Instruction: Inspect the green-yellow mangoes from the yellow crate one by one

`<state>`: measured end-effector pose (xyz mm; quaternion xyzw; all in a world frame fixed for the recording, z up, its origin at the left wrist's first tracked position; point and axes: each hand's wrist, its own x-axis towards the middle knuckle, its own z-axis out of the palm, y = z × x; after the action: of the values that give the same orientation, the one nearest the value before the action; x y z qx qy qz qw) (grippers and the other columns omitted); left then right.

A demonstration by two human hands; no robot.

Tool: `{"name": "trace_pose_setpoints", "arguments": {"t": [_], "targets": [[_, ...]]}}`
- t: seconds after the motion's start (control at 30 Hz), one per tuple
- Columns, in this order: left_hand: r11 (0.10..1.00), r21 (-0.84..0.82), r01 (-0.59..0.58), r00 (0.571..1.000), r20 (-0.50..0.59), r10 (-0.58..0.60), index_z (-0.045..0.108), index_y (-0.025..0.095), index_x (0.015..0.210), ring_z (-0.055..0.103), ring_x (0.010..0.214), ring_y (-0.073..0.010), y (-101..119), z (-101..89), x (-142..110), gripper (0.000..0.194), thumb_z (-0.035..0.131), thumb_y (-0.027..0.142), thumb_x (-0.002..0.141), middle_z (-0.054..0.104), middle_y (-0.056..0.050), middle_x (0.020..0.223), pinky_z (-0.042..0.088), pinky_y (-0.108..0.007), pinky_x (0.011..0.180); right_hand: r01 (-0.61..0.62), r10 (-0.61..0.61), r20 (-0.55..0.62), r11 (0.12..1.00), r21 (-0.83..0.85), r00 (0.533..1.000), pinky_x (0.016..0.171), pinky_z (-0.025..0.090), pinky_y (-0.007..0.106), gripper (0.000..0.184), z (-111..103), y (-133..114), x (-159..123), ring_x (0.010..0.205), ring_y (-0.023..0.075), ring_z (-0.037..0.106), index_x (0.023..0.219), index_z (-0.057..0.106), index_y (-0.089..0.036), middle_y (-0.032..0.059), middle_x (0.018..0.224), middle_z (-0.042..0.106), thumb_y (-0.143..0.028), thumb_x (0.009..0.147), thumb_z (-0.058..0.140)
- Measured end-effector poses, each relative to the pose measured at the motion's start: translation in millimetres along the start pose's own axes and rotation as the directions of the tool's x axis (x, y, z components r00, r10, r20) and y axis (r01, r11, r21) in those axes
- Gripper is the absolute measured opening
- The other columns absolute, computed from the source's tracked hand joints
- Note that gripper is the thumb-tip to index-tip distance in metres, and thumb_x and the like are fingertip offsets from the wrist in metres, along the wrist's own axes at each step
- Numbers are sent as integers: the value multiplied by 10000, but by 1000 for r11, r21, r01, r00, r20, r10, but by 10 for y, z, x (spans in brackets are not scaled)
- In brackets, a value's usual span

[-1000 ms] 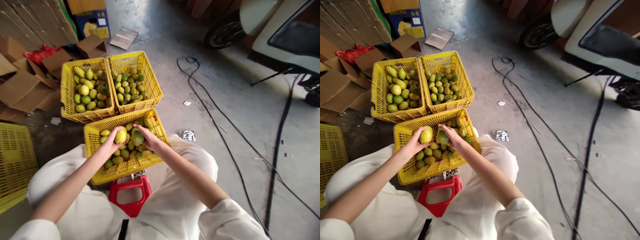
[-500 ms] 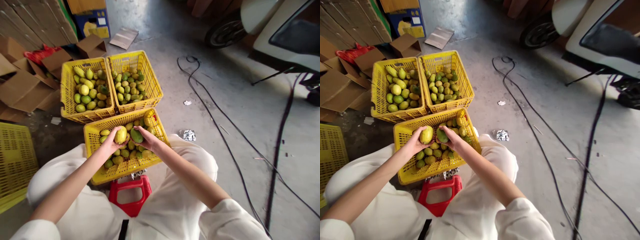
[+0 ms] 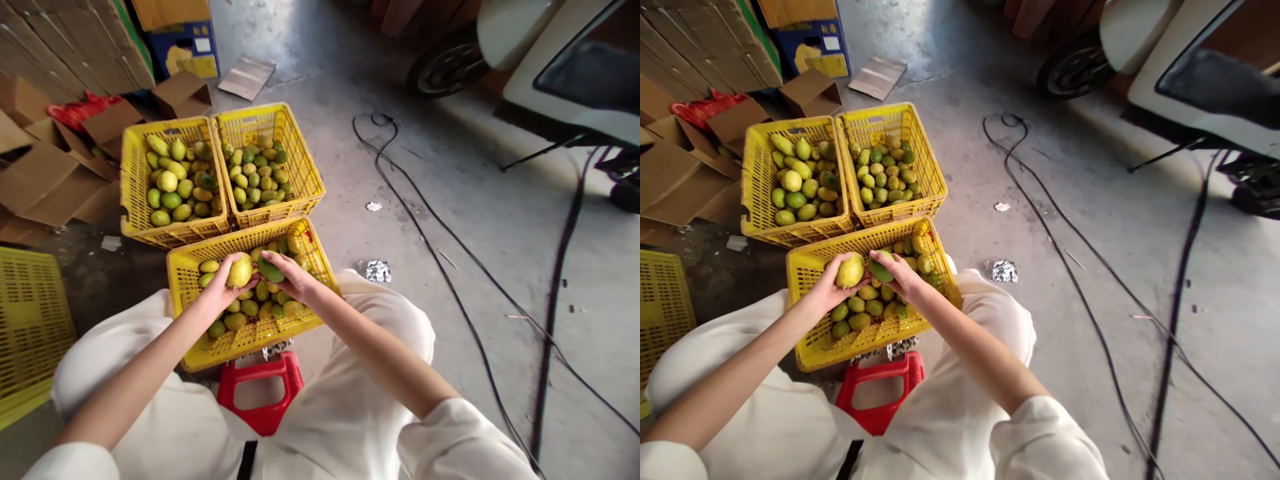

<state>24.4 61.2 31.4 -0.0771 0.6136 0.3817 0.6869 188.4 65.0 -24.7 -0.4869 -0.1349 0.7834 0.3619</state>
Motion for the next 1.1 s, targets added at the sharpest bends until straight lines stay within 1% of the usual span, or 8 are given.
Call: {"name": "trace_pose_setpoints", "arguments": {"t": [0.17,0.27,0.37,0.5,0.63,0.83,0.97,1.1], "targets": [[993,-65,-94,995,20,96,734,190,1125,762,710,-207,11,-25,-9,106,648,221,1071,778,-42,863,694,-289,661,-148,147,33,988,38,989,608,630,258,237,75,-179,-95,664,164,699,1050,687,-245,14,846,756,-443,1006,810],[992,-57,-113,993,17,114,741,202,1150,761,728,-212,23,-24,-25,112,692,233,1055,762,-30,854,688,-285,667,-219,217,29,972,87,976,415,476,212,338,114,-273,-130,500,153,588,1026,642,-236,18,700,683,-552,1126,573],[998,5,-55,998,15,55,744,176,1174,744,676,-200,39,7,-51,150,684,277,1080,763,-52,844,658,-270,587,-264,265,5,959,100,964,337,343,195,408,138,-305,-136,418,146,487,1015,595,-241,14,610,623,-517,1178,342],[996,80,31,999,-9,-30,757,143,1235,726,612,-195,40,29,-37,212,657,271,1099,795,-82,866,640,-278,527,-273,275,-28,960,57,961,347,350,203,291,148,-262,-120,440,149,515,1073,584,-258,12,695,672,-522,1138,482],[995,99,-14,1000,-24,16,771,159,1215,751,635,-184,24,-12,33,152,732,214,1079,806,-72,873,636,-251,535,-245,246,-99,969,24,964,388,411,203,238,136,-219,-121,591,175,646,1137,594,-280,5,820,703,-511,1083,589],[995,87,-47,999,-13,48,779,198,1284,762,667,-177,34,-41,101,356,912,188,954,835,-71,934,621,-228,553,-79,78,-45,997,-20,996,540,513,214,474,83,-184,-128,910,208,716,1056,642,-283,5,1025,721,-538,771,922],[998,34,-59,998,-21,60,768,176,1138,692,609,-150,36,-14,70,254,920,186,935,778,-51,827,532,-197,498,-13,11,-48,1000,-22,999,604,531,224,370,87,-183,-138,892,183,684,983,649,-282,-38,982,693,-407,754,911],[996,21,-84,995,56,83,744,160,1075,674,649,-178,26,-28,27,123,790,175,962,758,-67,824,577,-246,553,-73,80,-76,994,85,994,620,546,242,190,104,-221,-134,946,215,732,970,662,-272,-7,969,721,-307,828,784]]}}
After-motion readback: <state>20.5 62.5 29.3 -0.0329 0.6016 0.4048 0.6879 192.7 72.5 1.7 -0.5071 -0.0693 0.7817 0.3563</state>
